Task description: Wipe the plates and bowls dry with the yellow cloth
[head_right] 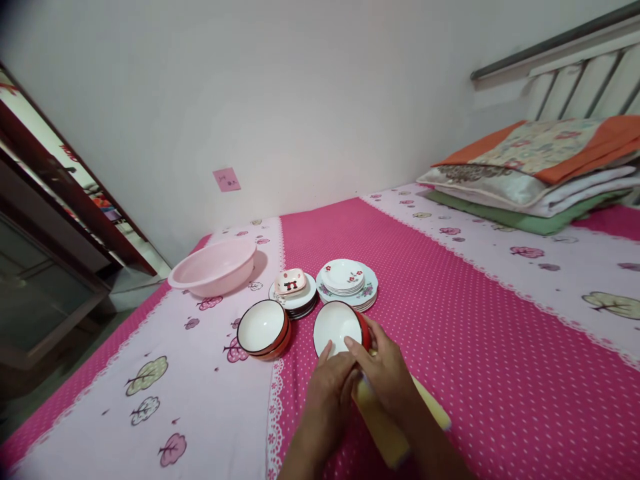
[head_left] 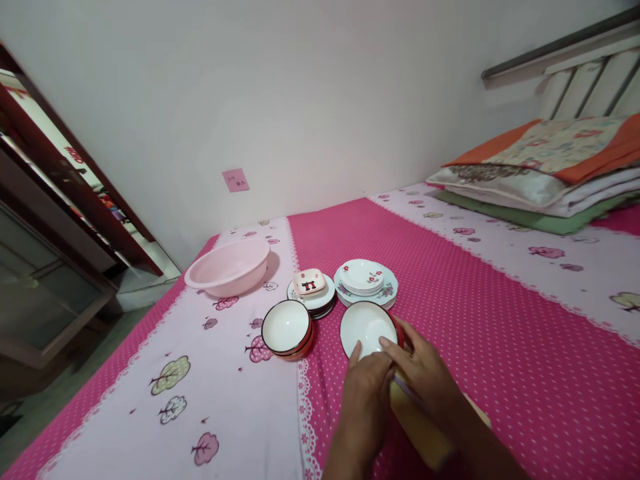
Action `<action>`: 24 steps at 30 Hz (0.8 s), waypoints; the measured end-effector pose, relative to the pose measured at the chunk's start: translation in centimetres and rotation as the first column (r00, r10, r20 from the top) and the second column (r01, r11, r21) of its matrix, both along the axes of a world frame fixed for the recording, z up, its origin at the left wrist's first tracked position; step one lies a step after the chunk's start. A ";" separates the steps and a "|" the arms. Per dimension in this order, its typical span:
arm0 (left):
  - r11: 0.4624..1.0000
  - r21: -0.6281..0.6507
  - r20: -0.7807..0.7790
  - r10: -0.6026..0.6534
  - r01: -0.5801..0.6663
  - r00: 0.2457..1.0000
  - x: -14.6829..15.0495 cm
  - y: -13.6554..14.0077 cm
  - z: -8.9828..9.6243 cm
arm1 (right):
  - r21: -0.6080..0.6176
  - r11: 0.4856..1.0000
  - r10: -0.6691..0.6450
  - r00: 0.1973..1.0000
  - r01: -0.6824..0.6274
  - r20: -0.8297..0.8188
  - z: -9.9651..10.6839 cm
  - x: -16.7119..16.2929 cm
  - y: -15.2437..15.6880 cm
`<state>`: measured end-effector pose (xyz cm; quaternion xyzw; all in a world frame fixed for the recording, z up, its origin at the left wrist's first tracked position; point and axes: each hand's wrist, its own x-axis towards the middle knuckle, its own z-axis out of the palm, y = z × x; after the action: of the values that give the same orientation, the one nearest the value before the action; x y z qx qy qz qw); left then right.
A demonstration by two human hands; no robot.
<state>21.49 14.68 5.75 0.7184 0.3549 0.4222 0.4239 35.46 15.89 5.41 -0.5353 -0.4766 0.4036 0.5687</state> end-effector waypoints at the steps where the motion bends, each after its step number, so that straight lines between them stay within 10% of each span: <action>1: 1.000 0.012 -0.015 -0.006 0.006 1.000 0.1 0.0 -0.2 | 0.000 1.000 -0.015 0.999 0.015 -0.040 -0.3 0.1 0.2; 4: 0.998 0.058 0.015 0.028 -0.029 0.999 0.4 -0.2 -0.4 | -0.011 0.998 -0.062 0.986 0.061 -0.153 -0.8 0.4 0.4; 8: 0.911 0.099 0.305 0.356 -0.401 0.883 0.6 -0.4 -0.1 | -0.024 0.997 -0.080 0.974 0.076 -0.213 -0.3 0.5 -0.1; 11: 0.840 -0.128 0.405 0.530 -0.527 0.745 0.1 0.1 -0.1 | -0.056 0.997 -0.070 0.943 0.055 -0.326 0.4 0.1 -0.6; 16: 0.739 -0.674 0.571 0.506 0.016 0.647 -0.6 1.1 -0.6 | -0.115 0.993 -0.031 0.855 -0.033 -0.517 0.6 -0.5 -0.6; 24: 0.717 -0.651 0.705 0.449 0.250 0.549 -1.0 1.3 -0.9 | -0.107 0.988 0.039 0.849 -0.112 -0.528 -0.8 -0.1 0.0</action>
<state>20.44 15.97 4.86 0.1950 0.2851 0.5699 0.7456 35.40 15.89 4.65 -0.4228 -0.2961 0.5871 0.6236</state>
